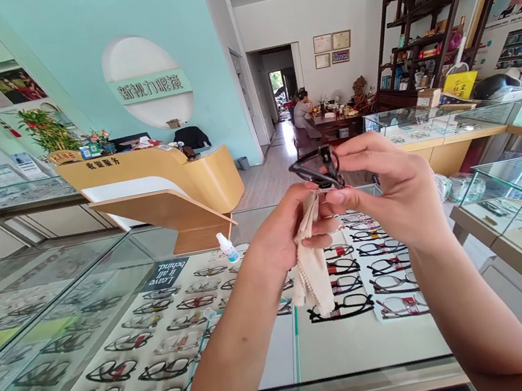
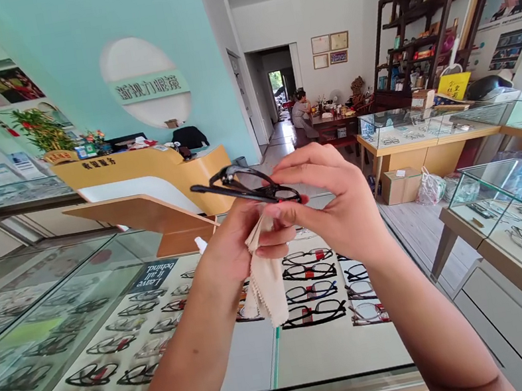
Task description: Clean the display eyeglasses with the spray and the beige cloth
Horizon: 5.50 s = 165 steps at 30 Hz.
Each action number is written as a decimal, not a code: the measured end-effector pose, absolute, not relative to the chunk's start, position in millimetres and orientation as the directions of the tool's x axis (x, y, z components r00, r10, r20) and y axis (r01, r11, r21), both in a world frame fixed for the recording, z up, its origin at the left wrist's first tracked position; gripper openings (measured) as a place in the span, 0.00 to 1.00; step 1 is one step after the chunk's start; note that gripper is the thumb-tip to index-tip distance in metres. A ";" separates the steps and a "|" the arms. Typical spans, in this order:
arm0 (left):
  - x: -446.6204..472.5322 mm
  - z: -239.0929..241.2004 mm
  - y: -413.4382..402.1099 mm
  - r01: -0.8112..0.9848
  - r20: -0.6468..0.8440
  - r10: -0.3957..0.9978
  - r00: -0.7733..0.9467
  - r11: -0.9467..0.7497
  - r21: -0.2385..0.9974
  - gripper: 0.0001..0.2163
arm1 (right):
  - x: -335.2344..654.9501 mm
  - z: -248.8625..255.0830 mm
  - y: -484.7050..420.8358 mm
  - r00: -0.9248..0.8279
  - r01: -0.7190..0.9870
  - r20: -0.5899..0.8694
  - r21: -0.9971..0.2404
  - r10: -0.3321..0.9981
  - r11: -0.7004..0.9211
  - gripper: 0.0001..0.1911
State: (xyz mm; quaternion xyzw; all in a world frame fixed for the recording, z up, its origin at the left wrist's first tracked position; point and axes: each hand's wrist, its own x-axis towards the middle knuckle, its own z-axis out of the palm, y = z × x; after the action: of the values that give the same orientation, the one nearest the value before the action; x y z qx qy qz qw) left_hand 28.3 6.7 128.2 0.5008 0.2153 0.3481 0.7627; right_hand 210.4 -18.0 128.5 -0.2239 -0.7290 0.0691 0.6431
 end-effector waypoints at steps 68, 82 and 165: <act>-57.6 158.2 -32.4 0.816 0.267 0.933 0.243 -0.345 0.464 0.18 | 186.5 5.3 122.6 -0.255 0.960 -0.133 0.088 0.958 0.267 0.17; -55.1 165.0 -47.6 0.848 0.338 0.906 0.256 -0.379 0.371 0.07 | 169.9 6.0 140.0 -0.195 0.978 -0.126 0.055 0.973 0.203 0.12; -26.2 -14.2 41.0 -0.240 0.159 0.698 0.698 0.019 0.971 0.35 | 209.4 -1.4 28.4 -0.404 -0.608 0.268 -0.793 0.875 -0.038 0.07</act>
State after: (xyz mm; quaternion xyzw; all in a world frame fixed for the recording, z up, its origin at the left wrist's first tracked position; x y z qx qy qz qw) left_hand -26.2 41.0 -14.2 0.6119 0.1870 0.3403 0.6890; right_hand 209.4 28.4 -1.4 -0.1473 -0.4525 0.7053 0.5255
